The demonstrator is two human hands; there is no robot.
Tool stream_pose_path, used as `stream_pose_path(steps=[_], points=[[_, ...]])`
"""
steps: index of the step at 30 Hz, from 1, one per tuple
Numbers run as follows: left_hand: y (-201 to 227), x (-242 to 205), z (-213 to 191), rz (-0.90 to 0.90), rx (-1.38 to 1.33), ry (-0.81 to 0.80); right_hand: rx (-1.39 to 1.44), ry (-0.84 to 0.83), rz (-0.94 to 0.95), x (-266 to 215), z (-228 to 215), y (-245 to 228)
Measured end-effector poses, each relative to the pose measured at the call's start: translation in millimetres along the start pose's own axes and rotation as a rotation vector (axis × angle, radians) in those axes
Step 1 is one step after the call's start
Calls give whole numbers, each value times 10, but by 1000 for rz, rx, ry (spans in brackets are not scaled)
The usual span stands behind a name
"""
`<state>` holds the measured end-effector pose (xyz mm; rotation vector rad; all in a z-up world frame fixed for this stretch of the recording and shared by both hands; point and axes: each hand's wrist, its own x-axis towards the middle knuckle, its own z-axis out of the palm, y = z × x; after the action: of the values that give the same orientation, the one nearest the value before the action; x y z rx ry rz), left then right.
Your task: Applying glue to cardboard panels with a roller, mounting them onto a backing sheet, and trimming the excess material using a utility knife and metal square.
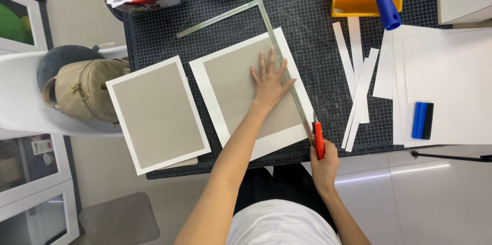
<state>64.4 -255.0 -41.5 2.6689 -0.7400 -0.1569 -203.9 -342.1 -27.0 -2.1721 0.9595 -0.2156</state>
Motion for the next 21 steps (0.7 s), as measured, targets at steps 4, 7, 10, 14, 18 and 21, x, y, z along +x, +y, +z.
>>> stream_pose_path(steps=[4,7,10,14,18,21], points=[[-30,59,13,1,16,-110,64,-13,1,177,-28,-90],[-48,166,45,5,109,-212,134,-14,-41,609,-40,-651],[-23,234,54,-28,177,-296,176,-96,-207,1286,155,-1035],[-20,315,107,-96,186,-371,19,-207,-505,2027,493,-1500],[-4,303,-6,-95,171,-346,-82,-218,-576,2295,774,-1611],[15,266,14,-99,140,-358,-99,-217,-634,2305,769,-1564]])
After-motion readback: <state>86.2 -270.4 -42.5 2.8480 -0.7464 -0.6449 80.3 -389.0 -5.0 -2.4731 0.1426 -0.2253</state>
